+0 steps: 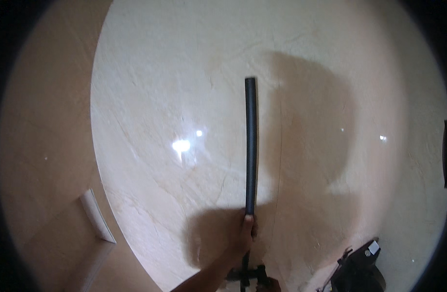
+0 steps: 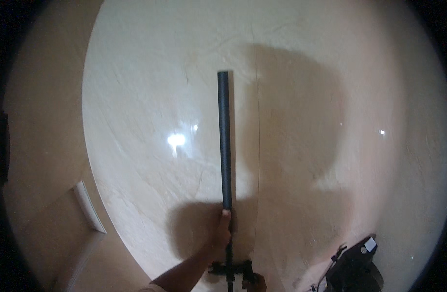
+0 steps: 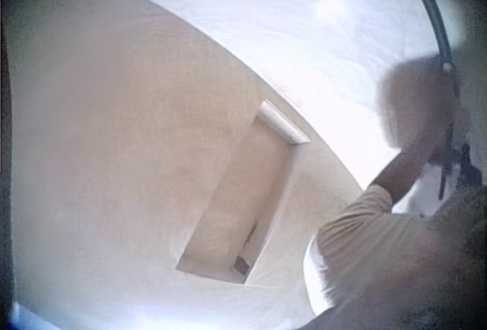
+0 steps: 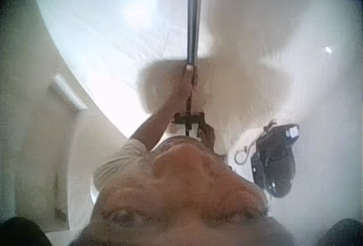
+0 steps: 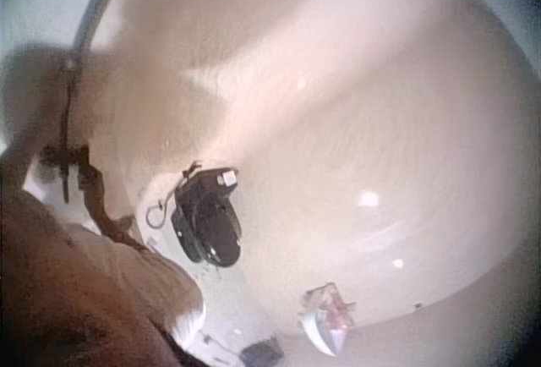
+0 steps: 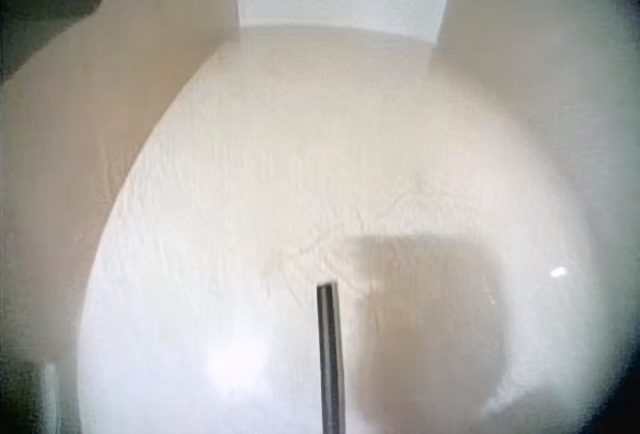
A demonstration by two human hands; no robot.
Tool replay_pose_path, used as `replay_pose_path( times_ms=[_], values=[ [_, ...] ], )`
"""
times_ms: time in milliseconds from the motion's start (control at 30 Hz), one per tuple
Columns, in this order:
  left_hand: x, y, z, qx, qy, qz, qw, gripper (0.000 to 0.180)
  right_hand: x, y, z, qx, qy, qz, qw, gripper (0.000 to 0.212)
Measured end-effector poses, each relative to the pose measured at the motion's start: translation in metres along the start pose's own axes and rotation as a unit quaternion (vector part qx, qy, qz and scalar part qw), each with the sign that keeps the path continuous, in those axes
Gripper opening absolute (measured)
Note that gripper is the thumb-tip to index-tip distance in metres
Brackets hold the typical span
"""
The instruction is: The person installs a black shower faucet assembly onto a wall, connecting components by hand and positioning the main faucet body against the tiled surface.
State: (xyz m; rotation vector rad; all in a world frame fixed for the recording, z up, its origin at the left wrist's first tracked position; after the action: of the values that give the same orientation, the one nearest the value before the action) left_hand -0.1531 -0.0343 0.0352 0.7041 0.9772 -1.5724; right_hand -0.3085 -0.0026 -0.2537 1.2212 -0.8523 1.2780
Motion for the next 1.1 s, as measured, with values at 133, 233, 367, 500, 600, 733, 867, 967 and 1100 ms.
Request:
replay_pose_path(
  times_ms=[133, 233, 367, 500, 600, 733, 867, 967, 1100],
  values=[
    [-0.002, -0.002, 0.007, 0.029, -0.009, -0.024, 0.999, 0.038, 0.041, 0.006, 0.006, -0.09, 0.023, -0.017, 0.996, 0.051],
    [0.003, 0.001, 0.009, -0.036, 0.076, 0.001, 0.997, 0.037, 0.049, 0.008, -0.01, -0.086, 0.016, 0.027, 0.996, 0.05],
    [0.0, 0.006, 0.014, -0.082, 0.089, -0.001, 0.993, 0.034, 0.032, 0.005, -0.02, -0.077, -0.026, 0.102, 0.992, 0.037],
    [-0.015, 0.02, 0.002, -0.059, 0.083, 0.009, 0.995, 0.034, 0.025, -0.013, -0.036, -0.115, 0.019, 0.145, 0.982, 0.042],
    [-0.027, 0.024, -0.012, -0.019, 0.078, -0.033, 0.996, 0.038, 0.032, -0.017, -0.061, -0.085, 0.052, 0.17, 0.98, 0.049],
    [-0.058, 0.041, -0.037, 0.022, 0.024, -0.03, 0.999, 0.043, 0.048, -0.042, -0.091, -0.079, -0.03, 0.135, 0.987, 0.049],
    [-0.085, 0.047, -0.043, 0.059, -0.022, -0.014, 0.998, 0.044, 0.072, -0.056, -0.099, -0.08, -0.014, 0.172, 0.982, 0.049],
    [-0.092, 0.047, -0.047, 0.064, 0.025, -0.021, 0.997, 0.044, 0.084, -0.056, -0.1, -0.084, 0.011, 0.173, 0.981, 0.049],
    [-0.094, 0.047, -0.047, 0.123, 0.06, -0.044, 0.99, 0.042, 0.085, -0.056, -0.1, -0.078, 0.023, 0.179, 0.981, 0.049]
  ],
)
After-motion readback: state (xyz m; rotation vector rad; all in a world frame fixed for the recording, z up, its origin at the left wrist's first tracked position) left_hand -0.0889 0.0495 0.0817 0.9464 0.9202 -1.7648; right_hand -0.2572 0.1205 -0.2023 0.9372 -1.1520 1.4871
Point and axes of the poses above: each hand's wrist, its own z-axis towards the middle knuckle, its own y-axis out of the back of the hand, x = y × z, the point moved 3 cm from there along z, towards the middle knuckle, and after that the axes turned 7 degrees about y, right-handed, at the moved point
